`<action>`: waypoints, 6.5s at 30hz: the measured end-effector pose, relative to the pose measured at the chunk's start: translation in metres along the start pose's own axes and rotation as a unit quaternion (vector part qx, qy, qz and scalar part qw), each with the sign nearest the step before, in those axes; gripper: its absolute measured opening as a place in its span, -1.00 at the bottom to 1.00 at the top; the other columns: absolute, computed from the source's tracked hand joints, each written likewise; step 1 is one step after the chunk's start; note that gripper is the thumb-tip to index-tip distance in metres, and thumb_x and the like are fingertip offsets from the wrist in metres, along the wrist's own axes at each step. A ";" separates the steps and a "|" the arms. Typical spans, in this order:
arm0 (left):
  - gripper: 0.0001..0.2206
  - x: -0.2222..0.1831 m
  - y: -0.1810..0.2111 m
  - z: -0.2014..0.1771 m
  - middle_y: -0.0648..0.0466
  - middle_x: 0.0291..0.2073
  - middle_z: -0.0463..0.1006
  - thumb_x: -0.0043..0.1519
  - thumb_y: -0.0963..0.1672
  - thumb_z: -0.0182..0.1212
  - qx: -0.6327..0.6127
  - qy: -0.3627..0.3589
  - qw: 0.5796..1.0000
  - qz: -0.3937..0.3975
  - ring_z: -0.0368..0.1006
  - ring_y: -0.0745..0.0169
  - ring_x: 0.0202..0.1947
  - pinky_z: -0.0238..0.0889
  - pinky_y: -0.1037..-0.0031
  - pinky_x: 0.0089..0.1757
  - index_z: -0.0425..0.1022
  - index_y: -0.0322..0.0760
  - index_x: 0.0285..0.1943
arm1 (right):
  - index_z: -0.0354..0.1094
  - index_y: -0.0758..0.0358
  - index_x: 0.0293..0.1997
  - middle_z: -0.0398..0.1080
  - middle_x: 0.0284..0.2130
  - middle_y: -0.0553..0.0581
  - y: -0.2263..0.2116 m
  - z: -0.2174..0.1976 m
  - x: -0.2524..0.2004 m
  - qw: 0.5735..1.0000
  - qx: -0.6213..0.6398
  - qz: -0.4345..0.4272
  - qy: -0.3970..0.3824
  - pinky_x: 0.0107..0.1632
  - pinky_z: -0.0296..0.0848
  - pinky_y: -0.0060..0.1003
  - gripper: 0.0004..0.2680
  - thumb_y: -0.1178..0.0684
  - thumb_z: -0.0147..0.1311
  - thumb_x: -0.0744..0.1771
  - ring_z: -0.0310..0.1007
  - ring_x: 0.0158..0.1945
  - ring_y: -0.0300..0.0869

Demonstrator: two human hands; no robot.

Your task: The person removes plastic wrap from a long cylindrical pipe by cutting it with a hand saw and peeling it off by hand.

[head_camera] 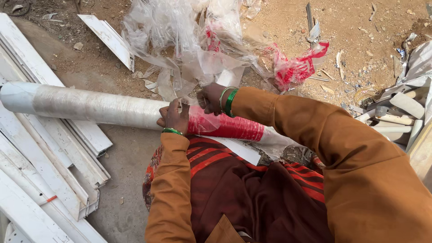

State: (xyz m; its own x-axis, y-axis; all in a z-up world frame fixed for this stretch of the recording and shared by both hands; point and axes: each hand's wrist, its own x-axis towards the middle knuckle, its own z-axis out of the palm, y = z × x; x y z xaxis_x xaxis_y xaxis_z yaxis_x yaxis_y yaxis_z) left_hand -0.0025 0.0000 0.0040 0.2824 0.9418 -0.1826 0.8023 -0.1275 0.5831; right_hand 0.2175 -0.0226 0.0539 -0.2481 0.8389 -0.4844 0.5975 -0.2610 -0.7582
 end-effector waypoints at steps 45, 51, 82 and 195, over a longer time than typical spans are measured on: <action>-0.54 -0.096 0.116 0.113 0.03 -0.12 0.61 0.34 0.16 0.10 0.192 0.027 0.927 0.322 0.44 -0.02 0.01 0.17 0.09 0.11 0.61 -0.22 0.03 | 0.58 0.33 -0.21 0.50 -0.56 0.02 0.301 0.075 -0.101 0.864 0.352 0.139 0.332 -0.45 0.38 -0.39 -0.85 0.04 0.29 0.30 0.41 -0.53 -0.36; -0.48 -0.123 0.101 0.117 0.06 0.07 0.54 0.24 0.18 0.17 0.191 0.053 0.926 0.322 0.37 0.00 0.15 0.11 0.07 0.17 0.54 -0.19 0.15 | 0.57 0.36 -0.29 0.44 -0.64 0.03 0.311 0.057 -0.095 0.836 0.371 0.165 0.369 -0.57 0.32 -0.36 -0.83 0.02 0.30 0.31 0.31 -0.64 -0.37; -0.60 -0.089 0.111 0.132 0.18 0.13 0.56 0.18 -0.05 0.27 0.061 -0.305 0.862 0.399 0.51 0.12 0.06 0.41 0.23 0.02 0.53 0.07 0.25 | 0.37 0.22 -0.15 0.41 -0.34 0.10 0.044 0.093 -0.216 0.871 -0.081 -0.269 0.403 -0.10 0.47 -0.11 -0.87 0.16 0.23 0.29 0.49 -0.19 -0.03; 0.23 -0.081 0.151 0.134 -0.07 0.24 0.30 -0.36 0.27 0.59 0.365 -0.196 0.851 0.323 0.15 -0.29 0.28 -0.18 -0.35 0.21 0.00 0.09 0.55 | 0.40 0.37 -0.09 0.48 -0.35 0.32 0.202 0.137 -0.216 0.937 0.156 0.029 0.311 -0.19 0.43 -0.11 -0.82 0.04 0.13 0.36 0.47 -0.33 0.04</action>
State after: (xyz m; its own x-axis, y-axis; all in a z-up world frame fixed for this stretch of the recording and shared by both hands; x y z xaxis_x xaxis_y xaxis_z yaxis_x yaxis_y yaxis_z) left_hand 0.1657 -0.1372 0.0008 0.8276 0.4435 -0.3440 0.4855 -0.8732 0.0422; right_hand 0.2872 -0.3217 -0.0545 0.3282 0.9100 -0.2535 0.3202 -0.3597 -0.8764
